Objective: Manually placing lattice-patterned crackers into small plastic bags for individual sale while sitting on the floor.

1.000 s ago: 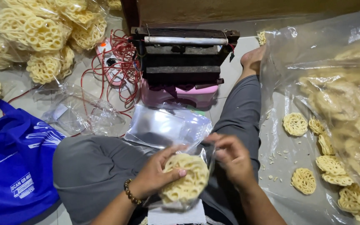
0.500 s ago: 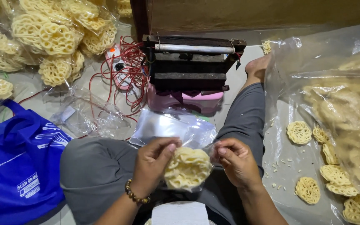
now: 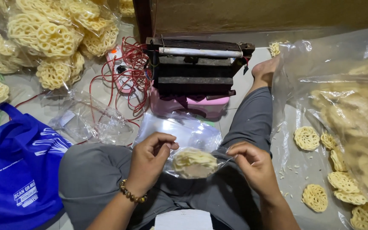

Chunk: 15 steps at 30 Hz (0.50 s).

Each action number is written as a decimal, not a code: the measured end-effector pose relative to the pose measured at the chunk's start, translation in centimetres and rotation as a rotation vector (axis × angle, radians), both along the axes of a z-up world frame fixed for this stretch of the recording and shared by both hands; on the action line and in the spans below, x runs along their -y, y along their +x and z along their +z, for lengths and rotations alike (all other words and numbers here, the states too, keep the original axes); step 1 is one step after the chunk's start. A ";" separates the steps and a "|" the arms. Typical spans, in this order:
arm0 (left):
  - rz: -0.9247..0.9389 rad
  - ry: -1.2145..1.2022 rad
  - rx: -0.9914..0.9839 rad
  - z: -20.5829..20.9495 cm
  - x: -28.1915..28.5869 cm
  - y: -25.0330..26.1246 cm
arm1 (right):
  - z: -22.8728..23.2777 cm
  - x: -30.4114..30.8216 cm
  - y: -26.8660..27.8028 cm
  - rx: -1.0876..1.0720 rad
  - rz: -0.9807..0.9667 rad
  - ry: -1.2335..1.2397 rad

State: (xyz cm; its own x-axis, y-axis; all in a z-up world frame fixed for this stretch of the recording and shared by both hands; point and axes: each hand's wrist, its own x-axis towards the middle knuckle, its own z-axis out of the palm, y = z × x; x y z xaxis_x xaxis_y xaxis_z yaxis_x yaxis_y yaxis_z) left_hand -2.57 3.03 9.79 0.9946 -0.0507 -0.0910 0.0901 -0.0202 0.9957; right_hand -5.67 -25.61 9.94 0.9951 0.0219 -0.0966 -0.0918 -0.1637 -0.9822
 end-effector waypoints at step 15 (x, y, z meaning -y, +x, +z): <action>-0.159 0.506 0.619 -1.1 0.6 10.1 | -0.5 0.2 9.4 0.495 -0.007 -0.379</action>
